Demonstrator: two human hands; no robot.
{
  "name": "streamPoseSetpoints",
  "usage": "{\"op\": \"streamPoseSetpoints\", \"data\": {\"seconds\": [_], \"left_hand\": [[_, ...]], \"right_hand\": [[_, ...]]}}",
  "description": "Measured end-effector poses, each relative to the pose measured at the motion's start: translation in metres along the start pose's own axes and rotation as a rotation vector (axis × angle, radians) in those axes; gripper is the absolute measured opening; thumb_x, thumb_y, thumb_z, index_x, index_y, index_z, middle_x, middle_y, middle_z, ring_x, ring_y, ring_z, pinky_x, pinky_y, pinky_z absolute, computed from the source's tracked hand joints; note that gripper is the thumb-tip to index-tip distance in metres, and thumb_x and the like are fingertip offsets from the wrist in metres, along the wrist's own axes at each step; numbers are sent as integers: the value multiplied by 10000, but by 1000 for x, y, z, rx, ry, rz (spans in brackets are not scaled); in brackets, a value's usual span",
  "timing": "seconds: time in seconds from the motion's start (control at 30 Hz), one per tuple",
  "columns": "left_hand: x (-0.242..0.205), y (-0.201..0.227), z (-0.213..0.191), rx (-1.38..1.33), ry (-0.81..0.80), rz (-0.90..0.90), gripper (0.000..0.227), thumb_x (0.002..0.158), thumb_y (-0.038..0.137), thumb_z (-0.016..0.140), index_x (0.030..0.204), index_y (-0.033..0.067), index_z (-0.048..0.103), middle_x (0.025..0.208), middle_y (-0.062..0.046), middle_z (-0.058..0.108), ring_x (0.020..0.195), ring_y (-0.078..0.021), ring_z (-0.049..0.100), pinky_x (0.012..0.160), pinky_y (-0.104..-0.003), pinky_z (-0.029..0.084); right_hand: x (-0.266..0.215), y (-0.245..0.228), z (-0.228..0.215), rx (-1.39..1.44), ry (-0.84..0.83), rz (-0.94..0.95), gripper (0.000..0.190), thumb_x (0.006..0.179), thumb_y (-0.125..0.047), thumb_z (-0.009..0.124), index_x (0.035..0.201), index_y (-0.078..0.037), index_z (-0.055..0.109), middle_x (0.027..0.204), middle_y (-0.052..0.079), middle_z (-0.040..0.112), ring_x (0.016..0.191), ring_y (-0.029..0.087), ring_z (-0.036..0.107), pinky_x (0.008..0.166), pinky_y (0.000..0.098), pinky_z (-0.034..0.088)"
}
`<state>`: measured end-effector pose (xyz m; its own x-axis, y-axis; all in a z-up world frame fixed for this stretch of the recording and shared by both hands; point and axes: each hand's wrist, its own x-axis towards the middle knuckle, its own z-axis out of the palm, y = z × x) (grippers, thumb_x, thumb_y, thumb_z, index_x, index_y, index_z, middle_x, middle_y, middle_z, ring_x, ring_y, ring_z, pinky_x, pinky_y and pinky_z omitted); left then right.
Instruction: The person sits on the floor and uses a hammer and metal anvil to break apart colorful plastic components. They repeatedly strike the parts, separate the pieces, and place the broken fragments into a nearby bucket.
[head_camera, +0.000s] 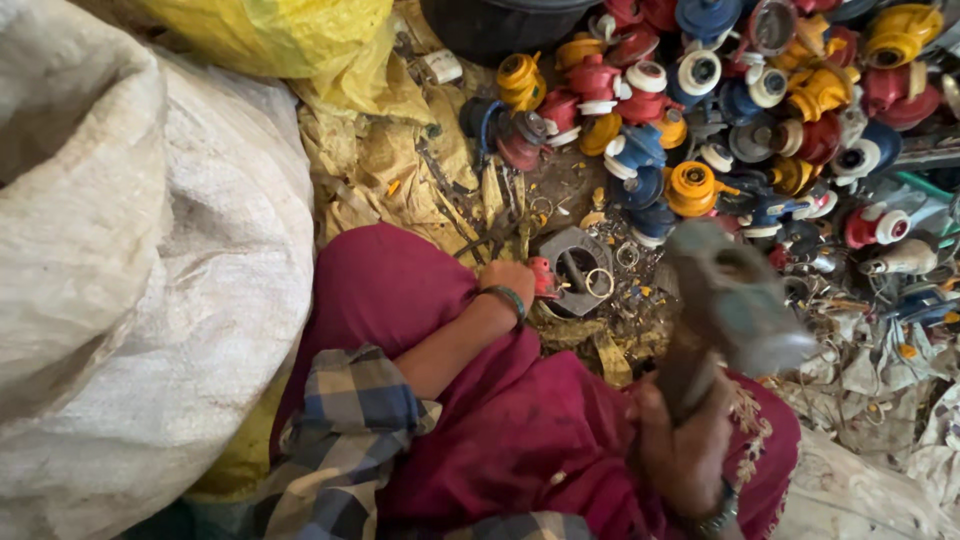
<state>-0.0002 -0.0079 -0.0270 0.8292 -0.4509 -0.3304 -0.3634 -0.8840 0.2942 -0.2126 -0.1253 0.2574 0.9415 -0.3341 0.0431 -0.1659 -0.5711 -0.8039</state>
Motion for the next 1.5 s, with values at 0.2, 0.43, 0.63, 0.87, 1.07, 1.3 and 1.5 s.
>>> {"op": "streamPoseSetpoints", "data": {"seconds": [0.2, 0.43, 0.63, 0.87, 1.07, 1.3, 1.5], "left_hand": [[-10, 0, -18, -16, -1, -44, 297, 951, 230, 526, 1051, 167, 798, 1089, -59, 762, 1002, -277, 735, 739, -463, 582], [-19, -5, -16, 30, -19, -31, 281, 961, 204, 538, 1036, 143, 803, 1055, -94, 782, 966, -286, 757, 720, -454, 594], [-19, -4, -17, 9, 4, -31, 281, 958, 206, 539, 1006, 148, 809, 1036, -92, 783, 947, -278, 759, 721, -446, 589], [-14, -7, 2, -5, 14, -19, 280, 971, 202, 530, 1003, 155, 804, 1026, -80, 789, 923, -263, 766, 701, -437, 596], [-12, -13, -5, -26, -16, -74, 301, 970, 246, 521, 1033, 155, 801, 1047, -92, 772, 959, -292, 745, 765, -486, 562], [-16, -12, -4, 16, -41, -83, 283, 965, 212, 537, 1026, 157, 808, 1039, -82, 784, 939, -282, 766, 724, -456, 591], [-24, -23, -47, -5, 4, -82, 248, 941, 236, 582, 966, 148, 813, 992, -113, 777, 927, -293, 762, 731, -445, 592]], "right_hand": [[29, 59, 49, -901, -29, -757, 443, 1003, -158, 492, 1393, 40, 417, 1132, 227, 696, 838, 355, 739, 605, 433, 550], [27, 63, -6, -166, -66, 248, 451, 1010, -265, 528, 1357, 7, 429, 954, 141, 717, 663, 196, 728, 519, 323, 612], [9, 27, -8, 303, -35, 59, 338, 1013, -118, 547, 1295, 37, 442, 853, 80, 658, 611, 118, 621, 535, 287, 540], [8, 87, 26, -92, -64, -11, 307, 957, -173, 639, 1163, 36, 548, 810, 162, 655, 597, 180, 625, 481, 325, 528], [45, 118, 45, -108, -222, 332, 479, 991, -319, 588, 1315, 6, 449, 729, 132, 651, 548, 196, 646, 448, 361, 502], [37, 18, -24, 190, 52, 43, 280, 1071, -213, 486, 1229, 3, 406, 824, 99, 631, 609, 167, 624, 533, 324, 546], [35, 3, -28, 364, 111, -102, 339, 1094, -221, 473, 1322, -9, 341, 867, 113, 618, 640, 167, 612, 577, 316, 543]]}}
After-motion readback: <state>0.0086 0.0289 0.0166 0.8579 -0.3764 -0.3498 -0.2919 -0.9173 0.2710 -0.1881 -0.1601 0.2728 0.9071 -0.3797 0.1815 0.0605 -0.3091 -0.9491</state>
